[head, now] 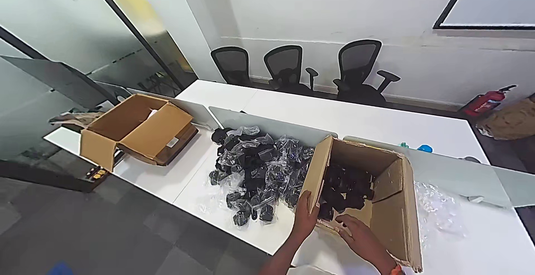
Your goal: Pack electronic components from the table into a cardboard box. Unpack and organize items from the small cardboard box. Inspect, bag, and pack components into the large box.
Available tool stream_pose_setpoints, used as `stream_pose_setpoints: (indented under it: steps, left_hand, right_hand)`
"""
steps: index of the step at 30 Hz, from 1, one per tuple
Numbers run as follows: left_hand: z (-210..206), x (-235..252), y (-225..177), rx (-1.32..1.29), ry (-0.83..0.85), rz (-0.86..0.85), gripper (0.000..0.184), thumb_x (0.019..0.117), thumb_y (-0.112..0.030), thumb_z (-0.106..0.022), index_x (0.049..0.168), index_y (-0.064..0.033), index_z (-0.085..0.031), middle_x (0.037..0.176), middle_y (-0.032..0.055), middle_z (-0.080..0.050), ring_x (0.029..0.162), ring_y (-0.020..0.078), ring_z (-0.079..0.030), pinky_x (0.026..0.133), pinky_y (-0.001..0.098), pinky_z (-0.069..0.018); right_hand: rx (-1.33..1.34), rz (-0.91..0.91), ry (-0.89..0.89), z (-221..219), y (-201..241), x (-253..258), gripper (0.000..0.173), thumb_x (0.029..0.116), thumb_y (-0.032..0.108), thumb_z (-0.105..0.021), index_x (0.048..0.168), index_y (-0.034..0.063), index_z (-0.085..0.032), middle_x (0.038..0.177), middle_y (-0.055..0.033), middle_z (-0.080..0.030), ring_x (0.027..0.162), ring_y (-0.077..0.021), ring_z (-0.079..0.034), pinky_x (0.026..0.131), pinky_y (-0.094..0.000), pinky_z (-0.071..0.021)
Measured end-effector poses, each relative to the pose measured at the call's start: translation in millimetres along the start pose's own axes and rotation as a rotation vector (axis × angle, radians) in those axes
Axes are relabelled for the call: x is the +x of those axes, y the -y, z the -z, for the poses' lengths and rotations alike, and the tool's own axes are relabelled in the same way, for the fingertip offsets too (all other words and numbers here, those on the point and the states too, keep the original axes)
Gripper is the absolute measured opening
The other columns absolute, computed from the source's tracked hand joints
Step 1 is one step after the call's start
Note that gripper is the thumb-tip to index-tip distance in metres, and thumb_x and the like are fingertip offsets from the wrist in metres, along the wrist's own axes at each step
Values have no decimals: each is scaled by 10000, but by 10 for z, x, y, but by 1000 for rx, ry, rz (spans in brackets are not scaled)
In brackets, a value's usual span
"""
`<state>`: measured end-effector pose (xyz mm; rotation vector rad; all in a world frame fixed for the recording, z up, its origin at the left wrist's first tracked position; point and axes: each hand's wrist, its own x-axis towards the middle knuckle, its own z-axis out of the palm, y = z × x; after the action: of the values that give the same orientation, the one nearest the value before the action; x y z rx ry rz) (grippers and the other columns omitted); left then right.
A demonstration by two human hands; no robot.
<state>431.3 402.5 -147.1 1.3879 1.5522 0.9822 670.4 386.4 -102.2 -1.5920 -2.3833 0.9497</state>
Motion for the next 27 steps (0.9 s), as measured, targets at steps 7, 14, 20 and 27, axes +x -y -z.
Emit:
stream_pose_setpoints:
  steps: [7,14,20,27]
  left_hand:
    - [327,-182,685,-70,-70,-51,511,1087,-265,-417,1493,42,-452,1532,234,-469,1435,287,-464,1203,439,-388]
    - [1007,-202,1586,190,-325,247,358,977,-167,-613,1279,23,-648,1277,244,-641,1200,340,-628,1062,501,-508]
    - [1381,-286,1990,240,-376,372,371,986,-117,-587,1322,37,-617,1261,256,-646,1142,350,-659,1014,511,-535]
    - [1414,-310,2209,218,-437,536,484,1007,-154,-588,1437,43,-486,1182,246,-678,1078,362,-682,980,547,-541]
  right_hand:
    - [28,8,-30,11,-47,42,502,1011,549,-527,1282,156,-681,1217,-47,-703,1093,-199,-683,991,-441,-550]
    - [38,-15,-57,2,-55,59,506,1005,554,-536,1283,158,-683,1205,-33,-707,1064,-167,-690,969,-402,-565]
    - [-55,32,-219,-62,-92,35,405,985,488,-575,1144,149,-730,1061,-22,-735,937,-167,-712,857,-404,-601]
    - [-55,50,-239,-89,-132,7,426,989,509,-541,1095,147,-739,1000,-18,-731,874,-155,-705,802,-388,-603]
